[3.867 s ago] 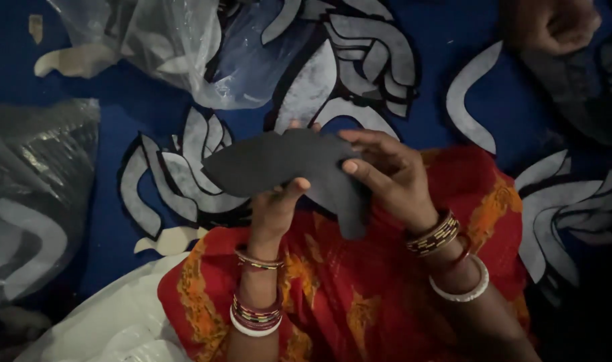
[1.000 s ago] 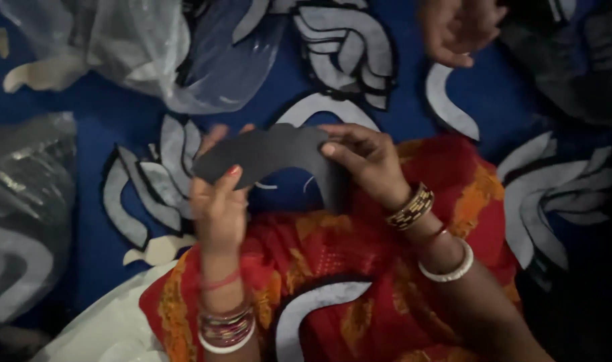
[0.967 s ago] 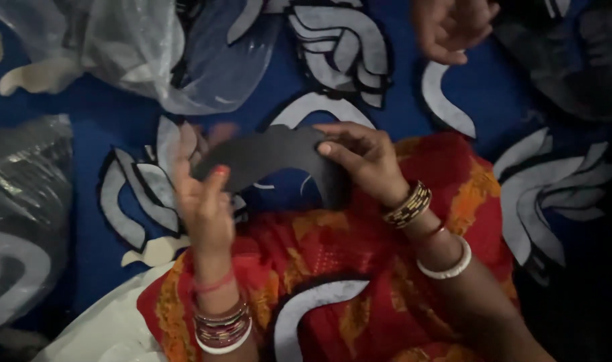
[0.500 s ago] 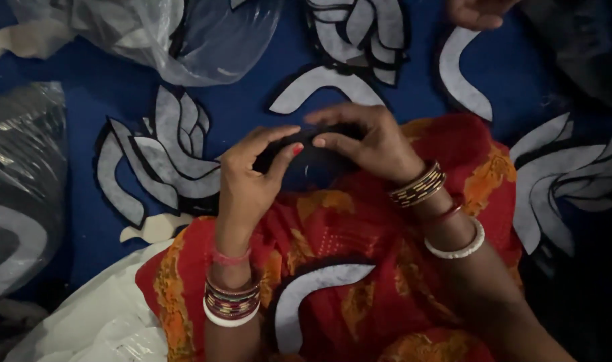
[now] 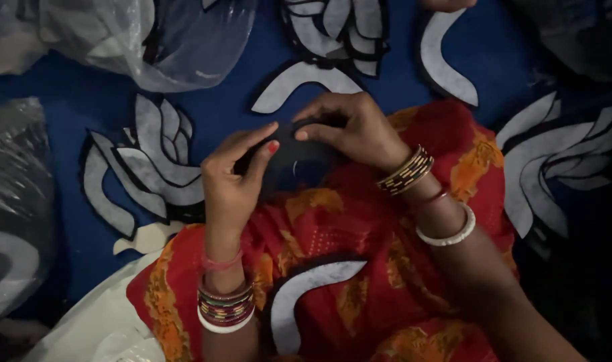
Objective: The person sits on the floor and handles white and black curved craft pieces. They pick up the pieces, align them, and appear to be assembling or inspecting them by hand.
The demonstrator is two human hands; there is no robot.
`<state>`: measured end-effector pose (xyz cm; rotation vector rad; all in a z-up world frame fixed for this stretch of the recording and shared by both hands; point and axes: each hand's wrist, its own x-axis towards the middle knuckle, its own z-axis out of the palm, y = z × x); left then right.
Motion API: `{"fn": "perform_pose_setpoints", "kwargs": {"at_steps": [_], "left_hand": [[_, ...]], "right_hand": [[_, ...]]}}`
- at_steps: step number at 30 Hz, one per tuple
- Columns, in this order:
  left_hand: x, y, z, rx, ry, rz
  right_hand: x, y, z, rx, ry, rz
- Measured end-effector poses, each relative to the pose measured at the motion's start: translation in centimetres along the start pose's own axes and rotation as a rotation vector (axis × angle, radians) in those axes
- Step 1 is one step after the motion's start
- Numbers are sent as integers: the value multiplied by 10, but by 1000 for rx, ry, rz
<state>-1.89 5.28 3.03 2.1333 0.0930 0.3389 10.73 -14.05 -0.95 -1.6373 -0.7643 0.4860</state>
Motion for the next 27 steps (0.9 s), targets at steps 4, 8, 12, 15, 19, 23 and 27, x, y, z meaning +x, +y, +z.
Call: {"fn": "perform_pose_setpoints", "kwargs": {"at_steps": [4, 8, 12, 15, 19, 23, 27], "left_hand": [[-2, 1, 2, -45, -8, -4], [-4, -9, 2, 22, 0, -173], [-6, -32, -14, -44, 180, -190], [-9, -41, -18, -20, 263, -278], [-12, -52, -15, -118, 261, -143], [-11, -59, -8, -251, 351, -251], [-9, -53, -5, -316, 359, -280]], "right_hand": [[2, 3, -1, -32, 7, -19], [0, 12, -9, -38, -42, -66], [2, 13, -37, 50, -199, 146], [-9, 9, -43, 120, -152, 69], [-14, 10, -43, 360, -106, -30], [-16, 18, -44, 374, -43, -94], [-17, 13, -43, 479, -35, -100]]}}
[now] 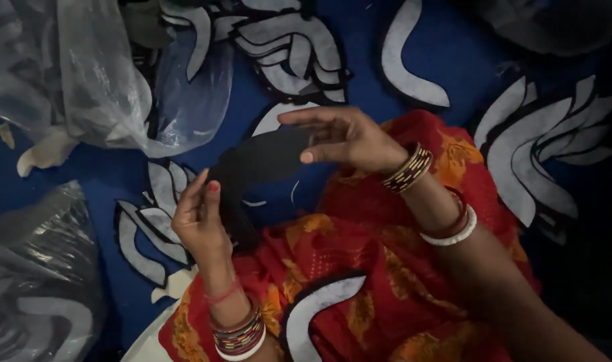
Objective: The person sits on the floor and handles white and black curved craft pieces. They pick up the pieces, align them, and appear to be assembling or inspecting them by hand.
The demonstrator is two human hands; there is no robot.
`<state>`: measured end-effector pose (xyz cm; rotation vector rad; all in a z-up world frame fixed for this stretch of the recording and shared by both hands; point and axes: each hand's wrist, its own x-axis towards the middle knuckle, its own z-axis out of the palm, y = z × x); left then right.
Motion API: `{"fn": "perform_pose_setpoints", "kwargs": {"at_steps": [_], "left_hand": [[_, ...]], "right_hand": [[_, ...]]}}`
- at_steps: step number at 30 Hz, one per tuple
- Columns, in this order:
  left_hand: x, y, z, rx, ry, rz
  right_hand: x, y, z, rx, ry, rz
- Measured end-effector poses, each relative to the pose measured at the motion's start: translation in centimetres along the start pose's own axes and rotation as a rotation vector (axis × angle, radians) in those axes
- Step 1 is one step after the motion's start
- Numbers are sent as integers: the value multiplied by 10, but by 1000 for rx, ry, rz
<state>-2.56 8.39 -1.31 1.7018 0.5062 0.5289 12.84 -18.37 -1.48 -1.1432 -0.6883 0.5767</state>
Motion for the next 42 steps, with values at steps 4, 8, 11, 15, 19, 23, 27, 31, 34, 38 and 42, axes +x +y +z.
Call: {"fn": "perform_pose_setpoints", "kwargs": {"at_steps": [4, 8, 11, 15, 19, 23, 27, 31, 34, 38, 42], "left_hand": [[1, -7, 2, -34, 6, -25], [-1, -9, 2, -78, 16, -40], [-3, -1, 8, -15, 32, 1], [-6, 8, 11, 82, 56, 66], [-7, 7, 10, 67, 55, 77], [-7, 7, 11, 96, 51, 75], [-8, 0, 9, 90, 64, 42], [-10, 5, 14, 100, 64, 46], [-7, 8, 13, 71, 27, 107], [-7, 7, 9, 86, -50, 48], [-6, 10, 8, 143, -96, -63]], "right_hand": [[-1, -9, 2, -131, 86, 232], [-1, -3, -1, -38, 54, 52], [0, -3, -1, -38, 80, 85], [2, -1, 4, -38, 175, 166], [3, -2, 4, -105, 187, 219], [3, 1, 3, -80, 194, 170], [3, 7, -1, -140, 164, 59], [2, 9, -3, -179, 162, 114], [4, 11, -3, -146, 194, 74], [3, 14, -5, -173, 269, 181], [5, 15, -7, -191, 269, 142]]}}
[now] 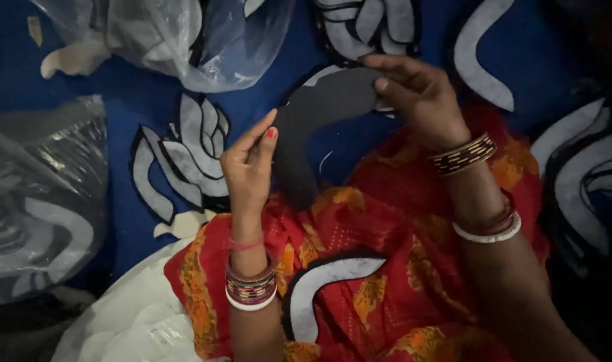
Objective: The person sits on the floor and handles white and black curved craft pieces. They pick up the pieces, align them, and appear to be assembling or inspecting them by hand.
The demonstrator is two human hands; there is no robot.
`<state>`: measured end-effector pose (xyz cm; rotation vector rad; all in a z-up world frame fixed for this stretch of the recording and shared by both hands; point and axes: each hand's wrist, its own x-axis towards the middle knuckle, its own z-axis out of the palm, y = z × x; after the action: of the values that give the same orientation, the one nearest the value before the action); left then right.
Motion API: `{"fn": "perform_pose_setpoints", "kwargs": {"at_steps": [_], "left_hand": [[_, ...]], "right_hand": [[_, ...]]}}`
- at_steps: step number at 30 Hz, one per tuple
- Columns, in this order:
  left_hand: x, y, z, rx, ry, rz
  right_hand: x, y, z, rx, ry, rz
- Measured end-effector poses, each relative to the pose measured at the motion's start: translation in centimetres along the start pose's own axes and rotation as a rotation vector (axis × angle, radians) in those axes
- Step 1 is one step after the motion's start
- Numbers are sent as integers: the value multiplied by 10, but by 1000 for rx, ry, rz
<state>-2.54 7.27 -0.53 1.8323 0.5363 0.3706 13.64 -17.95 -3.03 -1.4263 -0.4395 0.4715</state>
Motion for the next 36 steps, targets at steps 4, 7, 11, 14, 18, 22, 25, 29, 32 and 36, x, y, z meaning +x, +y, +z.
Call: {"fn": "perform_pose_setpoints", "kwargs": {"at_steps": [4, 7, 11, 14, 18, 22, 25, 29, 32, 36], "left_hand": [[1, 3, 1, -76, -2, 25], [1, 8, 1, -106, -38, 15], [2, 0, 0, -161, -84, 9], [4, -4, 1, -74, -83, 8], [4, 0, 2, 28, -26, 50], [3, -7, 6, 12, 11, 87], [-1, -3, 7, -71, 16, 120], [-7, 13, 12, -64, 24, 117], [-10, 21, 12, -16, 44, 161], [-10, 22, 13, 28, 53, 235]], "right_hand": [[1, 7, -2, 6, -5, 10], [2, 7, -2, 1, -23, -3], [4, 5, -4, -16, -33, -26], [2, 7, -6, -24, -43, -28], [3, 4, -4, 127, -63, -51], [3, 10, -7, 131, -55, 18], [5, 12, -7, 90, -14, 22], [7, 25, -12, 110, -4, 1], [6, 24, -9, 143, 12, 22], [6, 28, -11, 209, -12, 12]]}}
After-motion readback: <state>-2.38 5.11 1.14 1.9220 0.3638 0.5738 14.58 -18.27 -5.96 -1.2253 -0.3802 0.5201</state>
